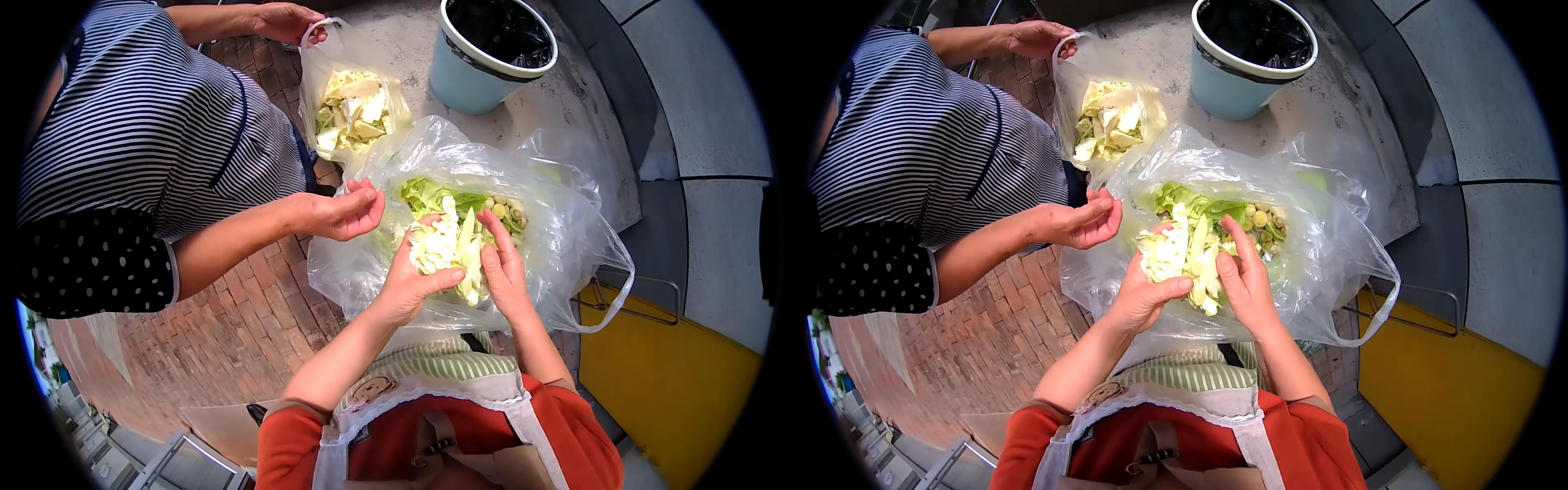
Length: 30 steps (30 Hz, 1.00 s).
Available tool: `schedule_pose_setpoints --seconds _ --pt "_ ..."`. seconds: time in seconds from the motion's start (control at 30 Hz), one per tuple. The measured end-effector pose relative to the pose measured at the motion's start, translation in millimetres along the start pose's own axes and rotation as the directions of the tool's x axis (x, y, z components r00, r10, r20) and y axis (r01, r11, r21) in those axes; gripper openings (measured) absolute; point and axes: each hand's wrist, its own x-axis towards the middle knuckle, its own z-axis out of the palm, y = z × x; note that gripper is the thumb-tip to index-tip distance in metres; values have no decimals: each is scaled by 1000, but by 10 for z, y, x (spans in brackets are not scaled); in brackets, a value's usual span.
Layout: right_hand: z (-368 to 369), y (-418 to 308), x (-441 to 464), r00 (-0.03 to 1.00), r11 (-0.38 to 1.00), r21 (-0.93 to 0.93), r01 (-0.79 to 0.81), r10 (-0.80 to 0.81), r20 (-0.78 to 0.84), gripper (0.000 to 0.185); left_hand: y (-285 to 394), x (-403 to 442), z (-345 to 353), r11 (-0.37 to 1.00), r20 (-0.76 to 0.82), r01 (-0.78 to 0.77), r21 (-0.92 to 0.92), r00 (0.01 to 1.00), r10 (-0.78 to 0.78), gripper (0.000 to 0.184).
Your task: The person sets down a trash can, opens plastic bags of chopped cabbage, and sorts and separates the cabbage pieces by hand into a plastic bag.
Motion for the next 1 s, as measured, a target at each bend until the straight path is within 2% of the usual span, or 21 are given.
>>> schedule_pose_setpoints --seconds 0.03,0.07,0.1,0.2,0.27,0.33,0.37,0.4,0.43,0.47,0.5,0.57,0.6,0.63,0.7,0.77,0.8,0.83,0.87,0.93,1.0 --pt "-34 30 33 996 996 19 85 -84 -37 56 204 15 101 988 11 -124 97 992 124 85" --pt "-38 -51 27 998 983 179 -50 55 -26 52 446 58 202 951 33 -244 189 970 242 83" --pt "-35 -34 41 998 983 178 -48 53 -26 52 697 140 296 905 15 -335 263 939 344 81" --pt "-47 49 78 993 993 120 10 4 -114 33 1200 633 265 577 72 -476 663 809 584 69" --pt "-118 343 96 993 997 77 18 -9 -120 26 1389 1126 -63 266 119 -336 904 793 598 65" --pt "-217 480 73 993 1000 -1 -29 28 -114 14 1494 1572 -450 36 80 -110 993 876 475 73" --pt "-281 536 87 990 999 -6 -43 42 -133 14 1470 1784 -747 -103 110 -69 992 875 472 79" --pt "-350 607 119 997 947 -319 -23 -4 -82 16 1506 1912 -852 -178 71 16 984 882 466 82" --pt "-421 655 141 1000 802 -598 8 -19 -14 18 1442 1900 -765 -279 142 3 960 857 495 84" --pt "-460 682 162 999 768 -640 -26 40 8 32 1378 1889 -679 -378 212 1 926 827 521 86" --pt "-480 781 169 998 769 -637 -52 61 -8 32 1319 1664 -287 -505 394 -85 859 739 547 88" --pt "-500 1049 219 1000 675 -738 18 -11 14 46 969 1210 281 -268 476 -395 879 773 420 70" --pt "-519 1095 240 989 645 -761 -63 143 39 56 763 1007 458 -107 488 -483 869 804 341 61" --pt "-553 1094 226 989 645 -761 -74 146 28 56 470 826 515 0 493 -501 865 851 183 48" --pt "-597 1094 204 841 304 -892 -333 524 -136 57 -151 622 393 -22 415 -428 904 887 -201 46" --pt "-904 1177 156 803 258 -880 -399 562 -200 55 -974 634 -129 -264 464 -505 822 862 -203 51" --pt "-1058 1221 168 767 213 -867 -452 588 -255 53 -1239 634 -390 -379 369 -460 803 883 -291 53" --pt "-1132 1260 172 764 204 -867 -455 589 -263 53 -1377 629 -553 -489 258 -418 765 896 -362 56" --pt "-1191 1304 188 793 225 -889 -399 571 -212 47 -1378 635 -583 -482 260 -417 770 896 -359 56" --pt "-1206 1371 272 815 251 -908 -335 560 -146 41 -1348 597 -618 -437 65 -357 825 830 -555 45" --pt "-1104 1455 393 925 485 -841 -241 377 -47 32 -1278 577 -593 -463 11 -386 798 778 -629 36"
